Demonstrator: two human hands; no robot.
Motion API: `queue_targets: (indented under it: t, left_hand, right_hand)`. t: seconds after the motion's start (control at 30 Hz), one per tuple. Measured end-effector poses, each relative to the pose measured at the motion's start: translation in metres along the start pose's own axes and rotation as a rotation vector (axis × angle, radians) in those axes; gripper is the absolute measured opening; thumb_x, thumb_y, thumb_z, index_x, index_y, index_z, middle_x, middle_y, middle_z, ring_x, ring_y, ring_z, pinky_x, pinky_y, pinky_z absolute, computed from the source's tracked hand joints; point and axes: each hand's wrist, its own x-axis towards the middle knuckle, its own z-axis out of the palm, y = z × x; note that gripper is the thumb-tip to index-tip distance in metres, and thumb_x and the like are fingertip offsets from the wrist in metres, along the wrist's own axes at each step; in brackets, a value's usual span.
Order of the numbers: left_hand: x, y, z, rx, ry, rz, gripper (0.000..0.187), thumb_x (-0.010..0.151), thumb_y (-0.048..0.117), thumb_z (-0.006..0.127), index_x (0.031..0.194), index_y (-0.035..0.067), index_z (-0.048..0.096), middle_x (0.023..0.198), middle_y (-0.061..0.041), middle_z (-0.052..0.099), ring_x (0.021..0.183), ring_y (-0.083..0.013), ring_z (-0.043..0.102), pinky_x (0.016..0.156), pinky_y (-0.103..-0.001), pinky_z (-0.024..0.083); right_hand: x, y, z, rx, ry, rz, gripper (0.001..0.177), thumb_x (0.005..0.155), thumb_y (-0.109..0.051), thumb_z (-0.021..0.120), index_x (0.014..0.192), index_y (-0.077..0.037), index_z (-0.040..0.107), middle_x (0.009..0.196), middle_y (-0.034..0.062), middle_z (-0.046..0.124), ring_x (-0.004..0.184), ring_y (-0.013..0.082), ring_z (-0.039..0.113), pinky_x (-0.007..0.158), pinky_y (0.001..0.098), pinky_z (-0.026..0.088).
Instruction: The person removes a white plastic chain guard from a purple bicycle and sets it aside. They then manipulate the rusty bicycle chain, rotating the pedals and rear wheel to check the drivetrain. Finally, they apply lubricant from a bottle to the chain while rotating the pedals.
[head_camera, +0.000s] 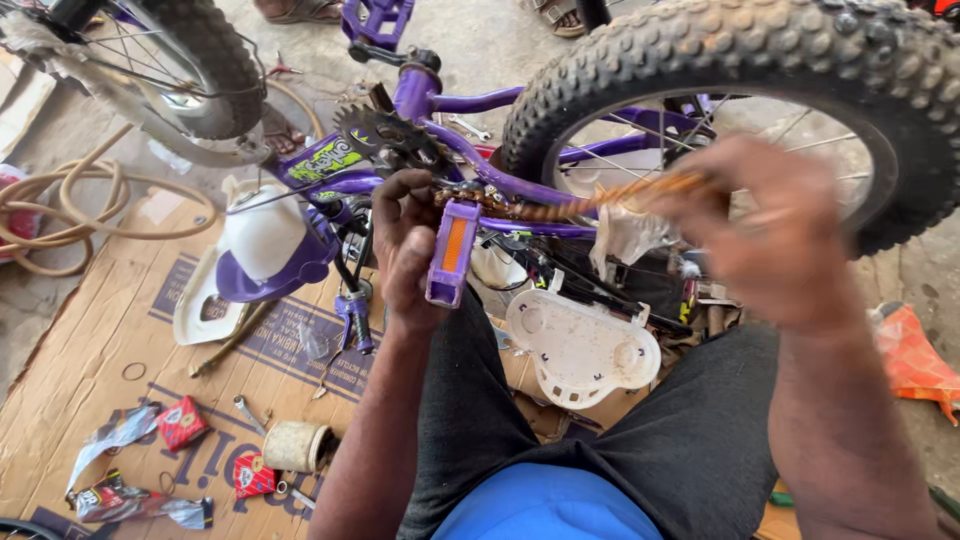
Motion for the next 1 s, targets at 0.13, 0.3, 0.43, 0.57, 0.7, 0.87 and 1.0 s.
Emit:
queue_targets:
  t: [0.13, 0.3, 0.43, 0.57, 0.7, 0.87, 1.0]
  left_hand:
    - [-0.006, 0.005, -0.005, 0.33, -0.002, 0.087, 0.068, 0.102, 0.051, 0.063, 0.142, -0.003, 0.05, 0.123, -0.01, 0.061, 0.113, -0.0166, 0.059, 0.103, -0.03, 0.048]
    - [-0.008, -0.002, -0.021, 0.645, 0.125, 0.103, 0.047, 0.103, 0.039, 0.057, 0.121, -0.003, 0.066, 0.106, -0.008, 0.068, 0.096, -0.0176, 0.061, 0.087, -0.032, 0.046]
    - [-0.003, -0.008, -0.035, -0.335, 0.09, 0.119, 0.024, 0.107, 0.026, 0.066, 0.098, 0.005, 0.059, 0.092, -0.008, 0.061, 0.094, -0.0202, 0.059, 0.1, -0.039, 0.052]
    - [-0.024, -0.011, -0.026, -0.145, 0.198, 0.181, 0.019, 0.098, 0.02, 0.066, 0.09, 0.005, 0.056, 0.09, -0.007, 0.059, 0.089, -0.0202, 0.058, 0.086, -0.037, 0.049]
    - [-0.04, -0.027, -0.024, 0.23, 0.261, 0.359, 0.029, 0.107, 0.018, 0.064, 0.086, 0.0, 0.057, 0.088, -0.01, 0.06, 0.077, -0.0136, 0.048, 0.075, -0.03, 0.041]
    - [-0.045, 0.006, -0.026, 0.788, -0.067, 0.395, 0.037, 0.092, 0.009, 0.08, 0.114, 0.004, 0.051, 0.112, -0.01, 0.058, 0.102, -0.0202, 0.057, 0.092, -0.033, 0.051]
    - [-0.065, 0.02, -0.027, 0.805, -0.223, 0.352, 0.081, 0.08, 0.013, 0.092, 0.144, 0.005, 0.043, 0.142, -0.016, 0.051, 0.135, -0.0296, 0.056, 0.11, -0.041, 0.053]
  right_hand:
    - [0.005, -0.008, -0.022, 0.235, 0.001, -0.218, 0.022, 0.109, -0.025, 0.071, 0.12, -0.007, 0.066, 0.095, 0.0042, 0.073, 0.076, 0.0114, 0.072, 0.065, 0.0228, 0.06]
    - [0.023, -0.042, -0.002, -0.142, -0.188, -0.346, 0.035, 0.088, -0.024, 0.075, 0.115, -0.001, 0.07, 0.096, 0.0144, 0.074, 0.076, 0.0213, 0.072, 0.067, 0.0318, 0.06]
    - [0.029, -0.049, 0.002, -0.438, -0.197, -0.22, 0.03, 0.087, -0.032, 0.086, 0.104, -0.008, 0.078, 0.083, 0.0124, 0.074, 0.069, 0.0255, 0.07, 0.063, 0.0387, 0.055]
    - [0.015, -0.048, 0.003, -0.143, -0.119, -0.333, 0.022, 0.091, -0.024, 0.084, 0.1, -0.006, 0.076, 0.085, 0.0098, 0.074, 0.071, 0.02, 0.069, 0.062, 0.0343, 0.054]
    - [-0.001, -0.045, 0.002, -0.017, -0.083, -0.42, 0.023, 0.091, -0.021, 0.083, 0.104, -0.005, 0.073, 0.09, 0.008, 0.073, 0.078, 0.0176, 0.069, 0.066, 0.0323, 0.055]
    - [-0.003, -0.026, 0.009, 0.043, 0.131, -0.462, 0.026, 0.091, -0.019, 0.087, 0.107, -0.002, 0.075, 0.09, 0.0088, 0.072, 0.073, 0.0131, 0.066, 0.058, 0.0268, 0.052]
    - [0.001, -0.014, 0.017, 0.138, 0.145, -0.49, 0.025, 0.093, -0.014, 0.087, 0.112, -0.003, 0.076, 0.094, 0.0085, 0.073, 0.071, 0.0106, 0.066, 0.056, 0.0213, 0.051]
